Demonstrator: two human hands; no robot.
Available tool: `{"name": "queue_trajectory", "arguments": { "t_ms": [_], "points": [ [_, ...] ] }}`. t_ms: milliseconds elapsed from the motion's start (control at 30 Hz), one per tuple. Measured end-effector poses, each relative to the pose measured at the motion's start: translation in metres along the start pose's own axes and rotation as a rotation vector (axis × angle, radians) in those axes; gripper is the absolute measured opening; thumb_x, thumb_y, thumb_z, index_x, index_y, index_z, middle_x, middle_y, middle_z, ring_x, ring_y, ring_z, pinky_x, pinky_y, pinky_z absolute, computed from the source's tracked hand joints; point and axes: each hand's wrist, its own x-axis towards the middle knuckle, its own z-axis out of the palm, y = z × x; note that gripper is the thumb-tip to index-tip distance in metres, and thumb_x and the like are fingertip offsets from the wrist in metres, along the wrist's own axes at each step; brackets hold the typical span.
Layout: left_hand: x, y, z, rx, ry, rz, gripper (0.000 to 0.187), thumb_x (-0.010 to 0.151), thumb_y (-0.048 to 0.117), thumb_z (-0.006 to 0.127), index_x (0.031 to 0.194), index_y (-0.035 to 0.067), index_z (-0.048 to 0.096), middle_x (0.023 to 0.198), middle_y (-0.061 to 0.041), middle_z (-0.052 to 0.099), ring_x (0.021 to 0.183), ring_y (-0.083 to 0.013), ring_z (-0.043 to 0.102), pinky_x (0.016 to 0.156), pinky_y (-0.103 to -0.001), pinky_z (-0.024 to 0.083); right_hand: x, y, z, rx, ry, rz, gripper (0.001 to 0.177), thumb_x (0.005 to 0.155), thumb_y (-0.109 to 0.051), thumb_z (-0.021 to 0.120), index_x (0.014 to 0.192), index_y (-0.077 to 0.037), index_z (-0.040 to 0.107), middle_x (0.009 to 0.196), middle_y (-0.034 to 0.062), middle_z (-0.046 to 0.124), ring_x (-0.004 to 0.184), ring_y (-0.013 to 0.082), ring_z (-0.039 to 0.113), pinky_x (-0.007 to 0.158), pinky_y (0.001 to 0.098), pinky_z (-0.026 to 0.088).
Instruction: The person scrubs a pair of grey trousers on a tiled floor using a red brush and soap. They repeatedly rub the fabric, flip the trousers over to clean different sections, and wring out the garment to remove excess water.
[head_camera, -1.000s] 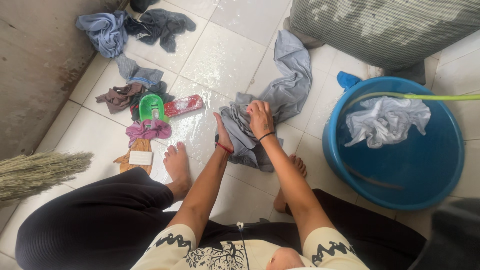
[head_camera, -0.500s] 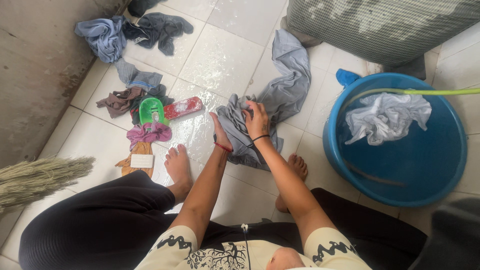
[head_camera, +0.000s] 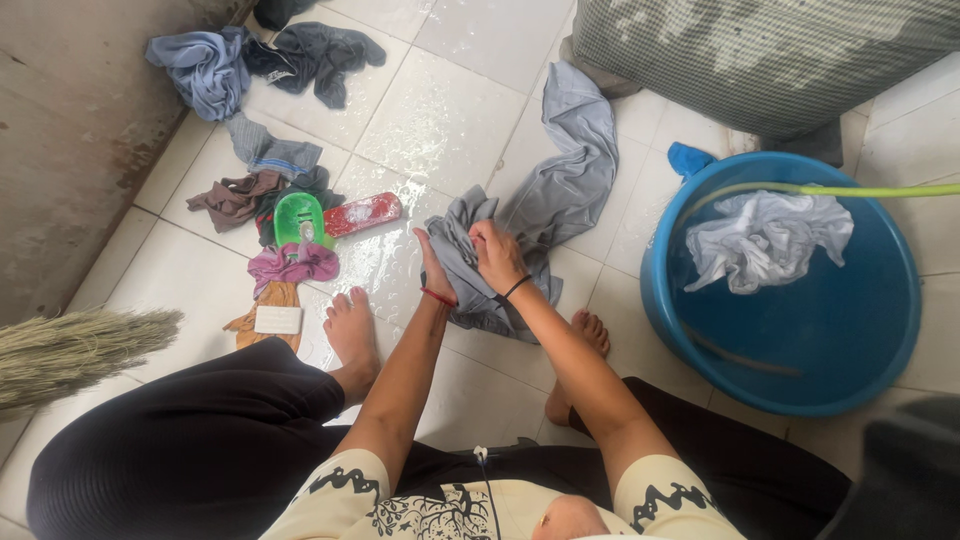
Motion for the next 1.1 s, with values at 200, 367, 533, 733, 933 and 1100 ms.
{"name": "queue_trajectory", "arguments": {
  "t_ms": [200,367,533,733,933,1100],
  "points": [
    [-0.012,0.012,0.006,-0.075,-0.057,-0.099,0.113,0.081,0.088,0.043,0.155,0.002,0.039,0.147,-0.013,0.054,0.132,-0.026,0.054,0.111,-0.041,0.045,-0.011,0.043,0.02,0.454,-0.107,0.274,0.009,0.103,-0.004,0.06,0.112,-0.001,0.06,0.095,0.0076,0.071,0.091,0.0121,0.066,0.081,0.0267,0.051],
    [-0.014,0.011,0.01,-0.064,-0.123,-0.123,0.113,0.082,0.088,0.044,0.154,0.001,0.043,0.144,-0.013,0.055,0.128,-0.0278,0.055,0.108,-0.042,0.046,0.001,0.039,0.001,0.49,-0.205,0.252,0.013,0.104,-0.004,0.059,0.116,-0.002,0.064,0.103,0.0079,0.074,0.098,0.0111,0.068,0.087,0.026,0.053],
    [-0.005,0.004,0.017,-0.011,0.065,-0.024,0.116,0.078,0.088,0.044,0.16,0.008,0.027,0.159,-0.007,0.04,0.143,-0.0234,0.042,0.116,-0.04,0.035,0.021,-0.035,-0.031,-0.069,0.154,0.252,0.037,0.079,-0.013,0.08,0.112,-0.005,0.065,0.11,0.0126,0.068,0.088,0.0261,0.071,0.072,0.0383,0.054],
    [-0.005,0.011,0.02,-0.007,0.065,-0.026,0.121,0.076,0.089,0.044,0.162,0.008,0.019,0.164,-0.009,0.032,0.148,-0.0266,0.035,0.12,-0.043,0.031,0.027,-0.038,-0.038,-0.38,0.358,-0.006,0.04,0.075,-0.027,0.086,0.106,-0.012,0.066,0.104,0.005,0.068,0.093,0.033,0.067,0.078,0.0455,0.054],
    [-0.009,0.01,0.017,-0.047,0.004,-0.1,0.121,0.079,0.088,0.045,0.162,0.003,0.023,0.162,-0.014,0.035,0.144,-0.0289,0.039,0.119,-0.044,0.033,0.011,-0.008,-0.023,-0.235,0.077,0.092,0.022,0.102,-0.013,0.07,0.123,-0.016,0.075,0.111,0.0073,0.071,0.098,0.0294,0.069,0.081,0.0404,0.056],
    [-0.015,0.017,0.027,0.043,0.043,-0.037,0.119,0.078,0.088,0.047,0.161,0.006,0.024,0.161,-0.012,0.039,0.144,-0.0257,0.043,0.119,-0.041,0.033,0.019,-0.025,-0.039,-0.229,0.073,0.055,0.033,0.09,-0.015,0.072,0.123,-0.018,0.072,0.102,0.0076,0.069,0.093,0.0293,0.069,0.076,0.0401,0.056]
  ]
}}
